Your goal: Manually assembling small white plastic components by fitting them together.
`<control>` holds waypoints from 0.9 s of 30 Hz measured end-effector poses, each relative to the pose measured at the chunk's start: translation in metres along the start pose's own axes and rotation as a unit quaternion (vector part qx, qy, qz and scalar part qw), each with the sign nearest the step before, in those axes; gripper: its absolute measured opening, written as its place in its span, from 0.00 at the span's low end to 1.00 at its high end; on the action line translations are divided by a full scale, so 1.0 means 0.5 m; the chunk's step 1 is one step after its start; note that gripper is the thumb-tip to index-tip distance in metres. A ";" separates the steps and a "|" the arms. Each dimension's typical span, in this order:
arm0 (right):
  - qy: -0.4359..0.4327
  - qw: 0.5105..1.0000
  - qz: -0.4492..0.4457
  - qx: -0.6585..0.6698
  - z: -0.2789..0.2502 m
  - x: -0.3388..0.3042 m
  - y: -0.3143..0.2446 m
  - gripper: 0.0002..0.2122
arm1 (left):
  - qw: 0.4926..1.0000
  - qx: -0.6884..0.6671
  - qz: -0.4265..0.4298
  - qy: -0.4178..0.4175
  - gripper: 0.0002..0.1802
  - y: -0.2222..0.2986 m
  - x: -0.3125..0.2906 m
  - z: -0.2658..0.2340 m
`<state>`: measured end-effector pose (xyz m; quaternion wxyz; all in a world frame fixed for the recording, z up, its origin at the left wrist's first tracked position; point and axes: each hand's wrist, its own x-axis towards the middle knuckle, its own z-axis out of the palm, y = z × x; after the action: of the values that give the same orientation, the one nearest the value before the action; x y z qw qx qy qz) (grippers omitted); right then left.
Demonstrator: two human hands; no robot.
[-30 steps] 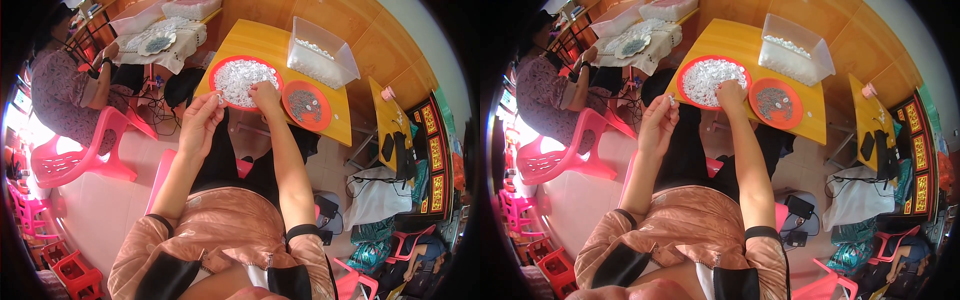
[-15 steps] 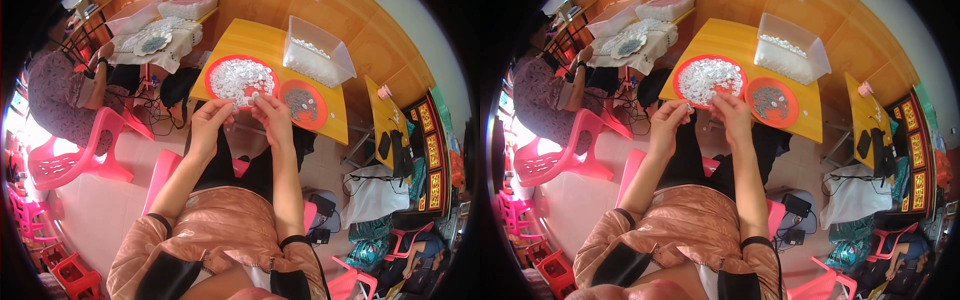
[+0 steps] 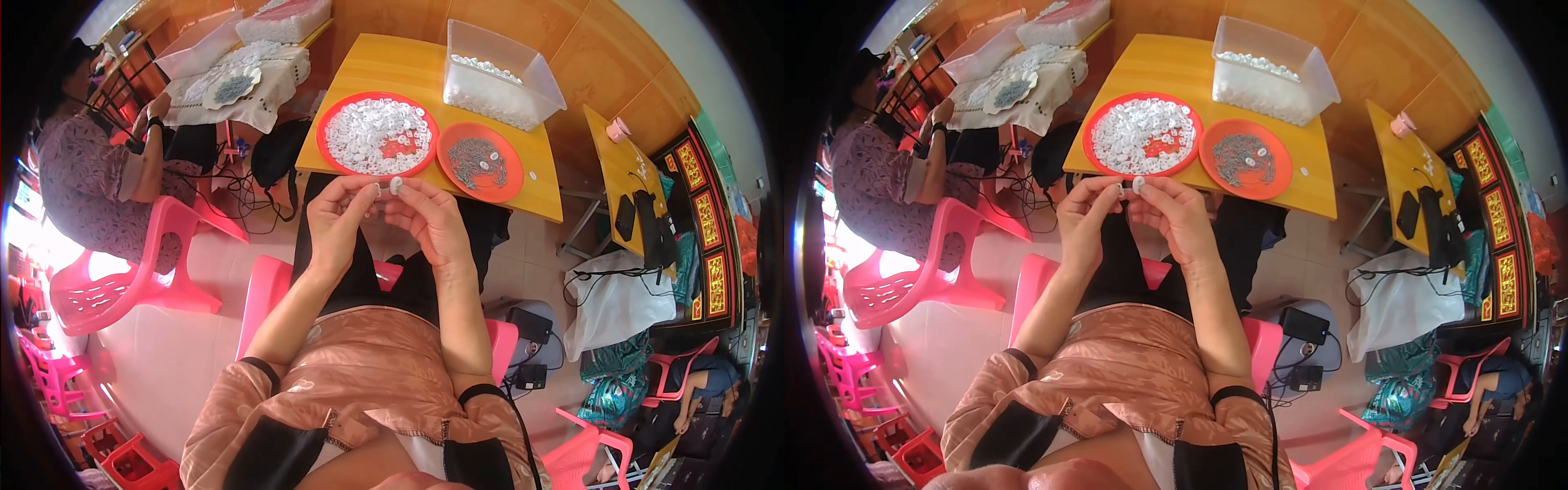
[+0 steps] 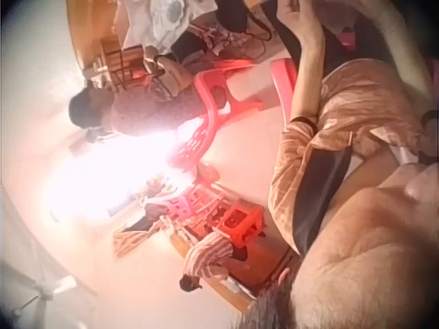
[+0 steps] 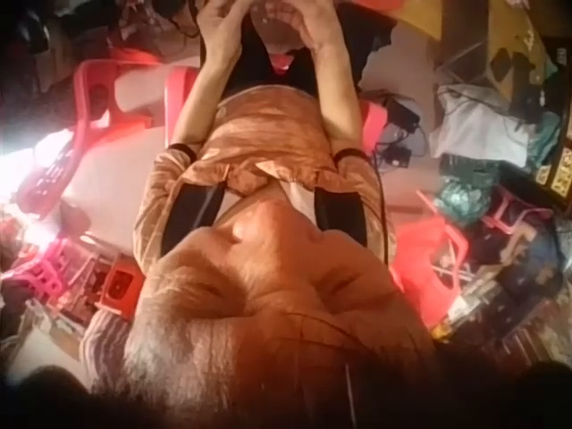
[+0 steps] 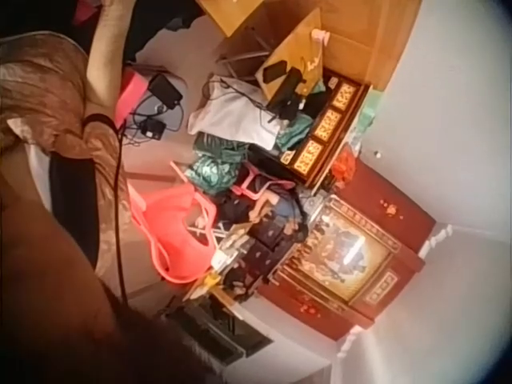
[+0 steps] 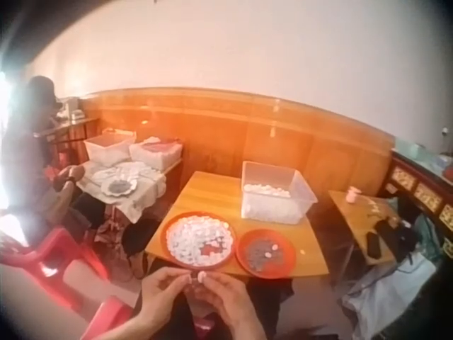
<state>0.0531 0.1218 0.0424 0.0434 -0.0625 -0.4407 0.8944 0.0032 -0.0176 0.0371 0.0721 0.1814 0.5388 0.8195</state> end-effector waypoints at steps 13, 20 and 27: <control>0.000 0.999 -0.019 -0.032 0.006 -0.004 0.002 0.09 | 1.000 -0.006 0.016 0.000 0.08 0.002 0.000 0.001; 0.013 0.994 -0.052 -0.090 0.008 -0.008 0.001 0.09 | 0.997 0.051 0.050 0.012 0.08 -0.001 -0.005 0.003; 0.022 0.987 -0.079 -0.139 0.009 -0.013 -0.003 0.09 | 0.998 0.047 0.040 -0.002 0.08 0.002 -0.007 0.003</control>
<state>0.0590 0.1181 0.0466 0.1149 -0.0526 -0.5635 0.8164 0.0072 -0.0177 0.0380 0.0317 0.2076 0.5692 0.7950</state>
